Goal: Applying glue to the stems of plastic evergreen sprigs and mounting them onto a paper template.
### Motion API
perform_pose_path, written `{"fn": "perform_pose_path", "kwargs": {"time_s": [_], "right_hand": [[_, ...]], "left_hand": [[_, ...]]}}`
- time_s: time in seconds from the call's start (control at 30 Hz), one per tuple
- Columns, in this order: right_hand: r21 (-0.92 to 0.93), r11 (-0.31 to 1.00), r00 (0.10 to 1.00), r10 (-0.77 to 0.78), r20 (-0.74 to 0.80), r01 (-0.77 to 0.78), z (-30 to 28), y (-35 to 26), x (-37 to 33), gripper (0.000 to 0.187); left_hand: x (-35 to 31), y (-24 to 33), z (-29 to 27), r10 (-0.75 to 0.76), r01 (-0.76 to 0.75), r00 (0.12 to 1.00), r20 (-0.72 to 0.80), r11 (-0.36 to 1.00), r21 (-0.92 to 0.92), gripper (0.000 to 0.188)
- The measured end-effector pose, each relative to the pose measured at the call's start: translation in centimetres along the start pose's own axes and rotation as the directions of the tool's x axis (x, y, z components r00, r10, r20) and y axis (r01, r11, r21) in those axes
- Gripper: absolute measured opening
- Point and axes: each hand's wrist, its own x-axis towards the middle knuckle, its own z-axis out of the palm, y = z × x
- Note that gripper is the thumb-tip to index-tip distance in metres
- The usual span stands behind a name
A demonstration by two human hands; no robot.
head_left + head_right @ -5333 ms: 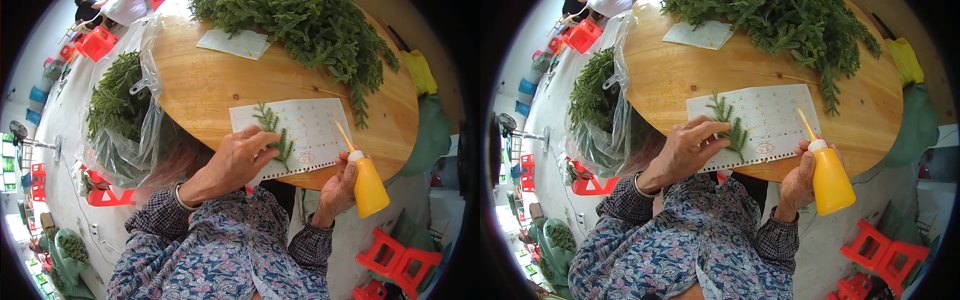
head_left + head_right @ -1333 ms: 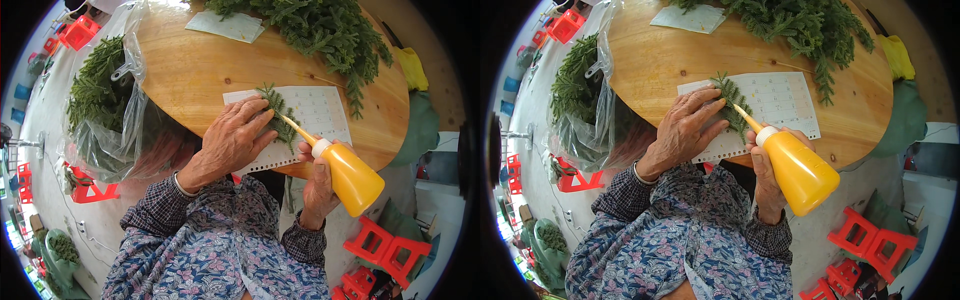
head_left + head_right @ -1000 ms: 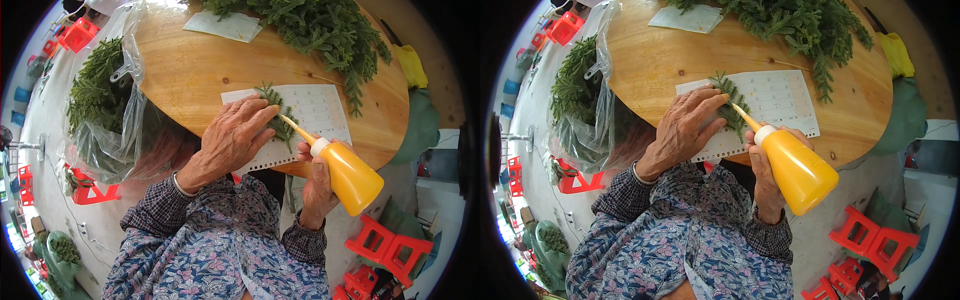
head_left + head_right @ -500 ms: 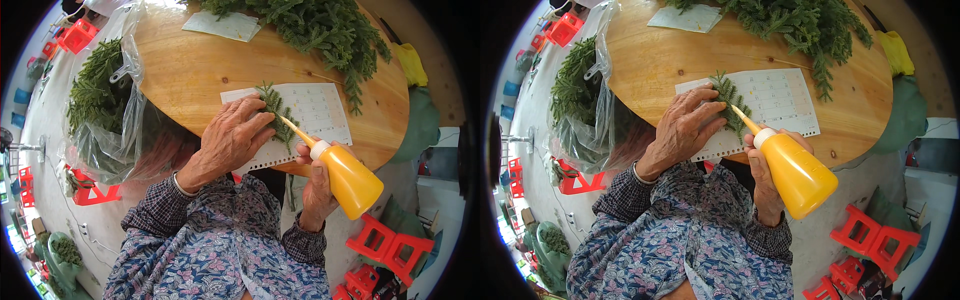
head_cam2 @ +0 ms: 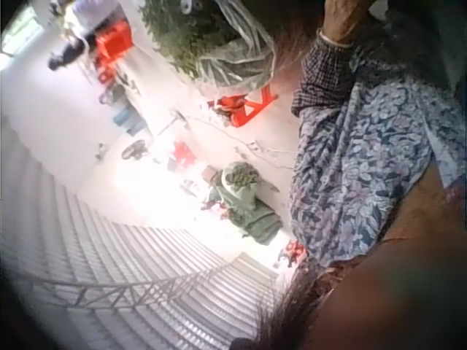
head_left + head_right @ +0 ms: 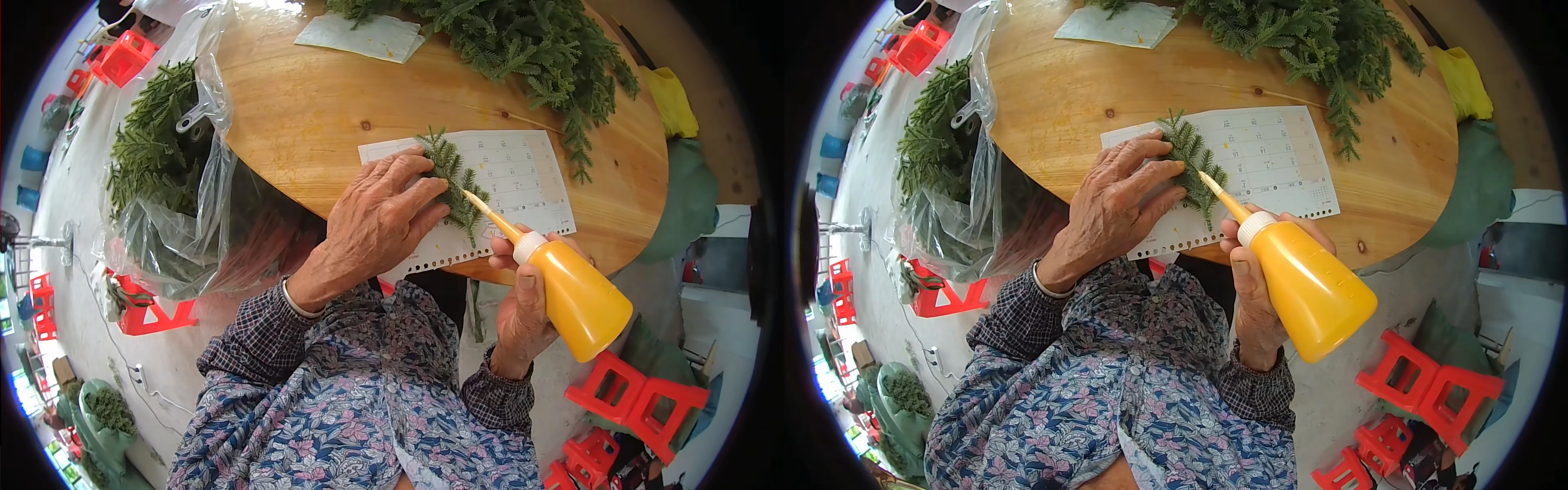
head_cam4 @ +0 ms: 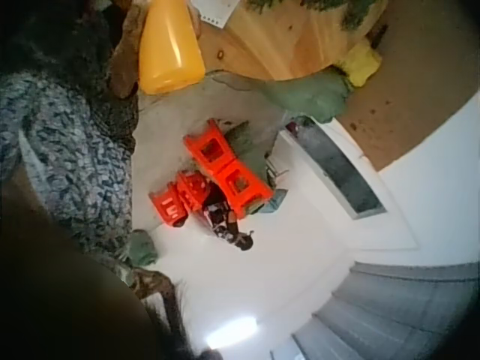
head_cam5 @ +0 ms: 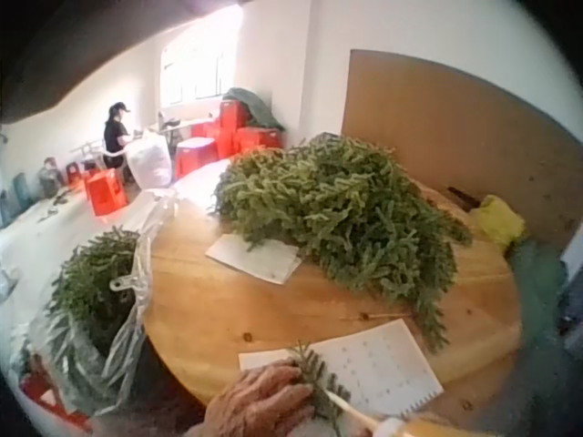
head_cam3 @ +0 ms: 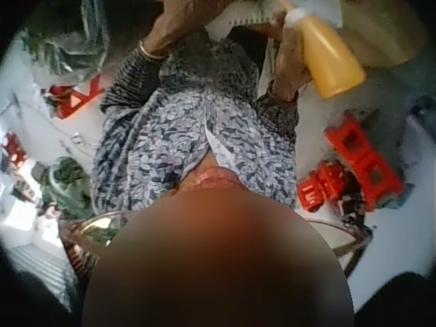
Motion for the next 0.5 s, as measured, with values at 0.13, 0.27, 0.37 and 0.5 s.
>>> {"fn": "perform_pose_path", "kwargs": {"time_s": [0.13, 0.27, 0.37, 0.5], "right_hand": [[-0.041, 0.999, 1.0, -0.013, -0.001, 0.013, -0.1, -0.2, -0.1, 0.044], [-0.072, 0.997, 1.0, -0.017, -0.012, 0.016, -0.3, -0.3, -0.1, 0.046], [-0.001, 1.0, 1.0, 0.021, 0.015, -0.021, -0.8, -0.3, -0.2, 0.045], [0.071, 0.995, 0.997, 0.063, 0.036, -0.065, -1.1, -0.4, -0.5, 0.049]], "left_hand": [[0.0, -0.1, 0.0, 0.001, -0.001, 1.0, 0.002, 1.0, -0.002, 0.022], [0.1, 0.0, 0.2, 0.011, -0.011, 1.0, 0.0, 1.0, -0.001, 0.022], [0.0, 0.0, 0.1, 0.008, -0.008, 1.0, -0.005, 1.0, -0.006, 0.022], [0.1, 0.1, 0.0, 0.007, -0.007, 1.0, -0.008, 1.0, -0.007, 0.022]]}}
